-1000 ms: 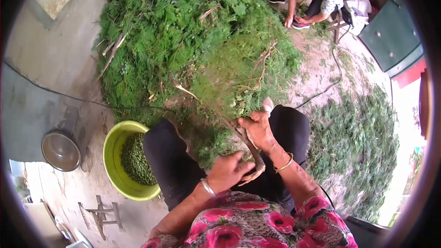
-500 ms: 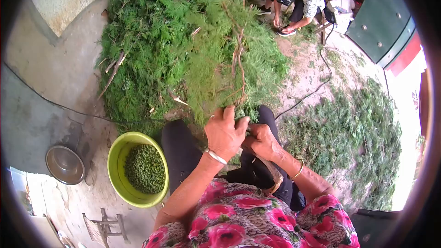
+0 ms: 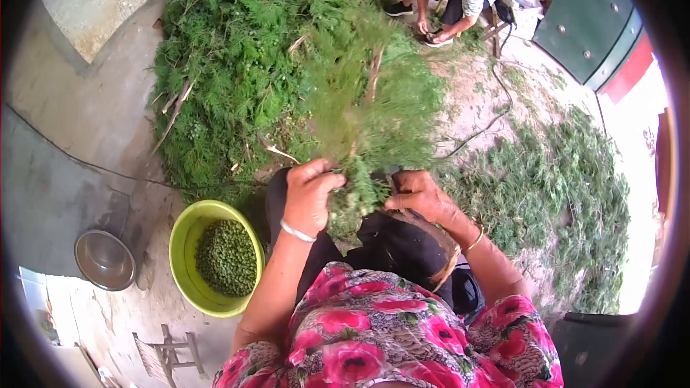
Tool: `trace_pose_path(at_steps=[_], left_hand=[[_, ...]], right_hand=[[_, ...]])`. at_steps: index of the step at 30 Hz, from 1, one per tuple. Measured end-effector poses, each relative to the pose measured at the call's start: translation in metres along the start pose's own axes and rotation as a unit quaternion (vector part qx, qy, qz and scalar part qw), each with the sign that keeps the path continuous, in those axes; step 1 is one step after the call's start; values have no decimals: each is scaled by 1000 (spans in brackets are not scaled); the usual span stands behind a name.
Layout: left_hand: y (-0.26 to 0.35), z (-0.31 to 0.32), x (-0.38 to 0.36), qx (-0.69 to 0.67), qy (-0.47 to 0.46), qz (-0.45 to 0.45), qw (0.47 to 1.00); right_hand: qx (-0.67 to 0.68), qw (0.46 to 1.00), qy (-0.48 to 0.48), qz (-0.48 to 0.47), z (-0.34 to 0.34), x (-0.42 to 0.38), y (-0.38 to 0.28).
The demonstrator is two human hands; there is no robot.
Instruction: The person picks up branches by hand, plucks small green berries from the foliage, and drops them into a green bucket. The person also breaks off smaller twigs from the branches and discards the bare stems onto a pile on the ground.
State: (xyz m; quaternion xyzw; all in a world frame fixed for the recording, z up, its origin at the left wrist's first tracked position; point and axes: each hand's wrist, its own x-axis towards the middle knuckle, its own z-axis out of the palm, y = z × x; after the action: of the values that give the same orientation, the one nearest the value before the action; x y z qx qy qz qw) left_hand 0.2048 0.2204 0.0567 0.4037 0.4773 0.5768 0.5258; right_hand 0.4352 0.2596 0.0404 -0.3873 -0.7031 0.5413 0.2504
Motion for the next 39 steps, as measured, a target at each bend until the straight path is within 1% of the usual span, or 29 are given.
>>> trace_pose_path(at_steps=[1, 2, 4, 5, 7, 8, 9, 11, 13, 14, 16, 17, 19, 20, 21, 22, 23, 24, 25, 26, 27, 29, 30, 32, 34, 35, 36, 38, 39], left_hand=[[-2, -4, -3, 18, 38, 38, 998], [-5, -8, -5, -40, 77, 25, 996], [-9, -30, -11, -27, 76, 26, 996], [-6, -37, -16, -62, 90, 16, 994], [0, -51, -24, -124, 141, 8, 982], [3, -61, -28, -142, 145, 5, 979], [6, -76, -32, -159, 140, 5, 977], [14, -101, -41, -182, 146, 14, 972], [24, -117, -52, -196, 185, 31, 963], [25, -127, -57, -212, 201, 41, 955], [28, -136, -73, -181, 279, 53, 941], [29, -134, -80, -182, 279, 54, 941], [27, -124, -96, -38, 324, 56, 943], [21, -120, -104, -40, 325, 58, 943], [14, -118, -112, 51, 265, 28, 963], [7, -115, -121, 141, 203, -3, 969], [0, -112, -128, 201, 154, -35, 967], [-7, -109, -133, 260, 103, -67, 958], [-13, -107, -135, 320, 45, -72, 944], [-18, -104, -137, 377, -14, -75, 923], [-23, -103, -141, 406, -18, -101, 908], [-15, -99, -139, 405, -21, -106, 908], [-12, -98, -138, 404, -26, -114, 907], [-8, -102, -135, 387, -18, -117, 914], [0, -104, -131, 456, -32, -81, 886], [3, -106, -131, 486, -40, -99, 868], [7, -106, -128, 485, -40, -95, 868], [16, -105, -122, 583, -32, -112, 804], [19, -101, -117, 639, 0, -65, 767]], right_hand=[[26, 999, 3, 41, 1, -3, 3], [28, 999, 10, 44, -1, -6, 7], [47, 995, -2, 86, -3, -14, 16], [51, 994, 3, 98, -4, -17, 22], [30, 996, 1, 88, -10, -20, 36], [4, 997, -5, 73, -13, -19, 35], [58, 996, 4, 64, -13, -21, 28], [88, 992, 5, 87, -18, -24, 24], [157, 979, 6, 126, -31, -26, 32], [158, 979, 3, 128, -33, -28, 36], [336, 937, 75, 65, -37, -30, 40], [348, 932, 92, 43, -41, -31, 41], [386, 917, 101, 12, -54, -34, 49], [423, 899, 108, -18, -60, -36, 51], [456, 876, 155, -11, -62, -38, 52], [454, 878, 152, -11, -63, -39, 54], [488, 858, 154, -46, -65, -38, 58], [521, 836, 156, -80, -66, -37, 59], [546, 821, 137, -90, -68, -36, 56], [544, 823, 134, -91, -69, -36, 58], [559, 814, 119, -102, -71, -36, 63], [594, 791, 83, -121, -73, -37, 71], [592, 792, 79, -124, -73, -39, 72], [607, 784, 90, -94, -67, -42, 64], [600, 789, 71, -108, -62, -41, 69], [586, 801, 69, -105, -56, -41, 56], [570, 813, 68, -102, -53, -41, 48], [557, 823, 62, -94, -51, -42, 45], [538, 836, 62, -89, -50, -42, 43]])
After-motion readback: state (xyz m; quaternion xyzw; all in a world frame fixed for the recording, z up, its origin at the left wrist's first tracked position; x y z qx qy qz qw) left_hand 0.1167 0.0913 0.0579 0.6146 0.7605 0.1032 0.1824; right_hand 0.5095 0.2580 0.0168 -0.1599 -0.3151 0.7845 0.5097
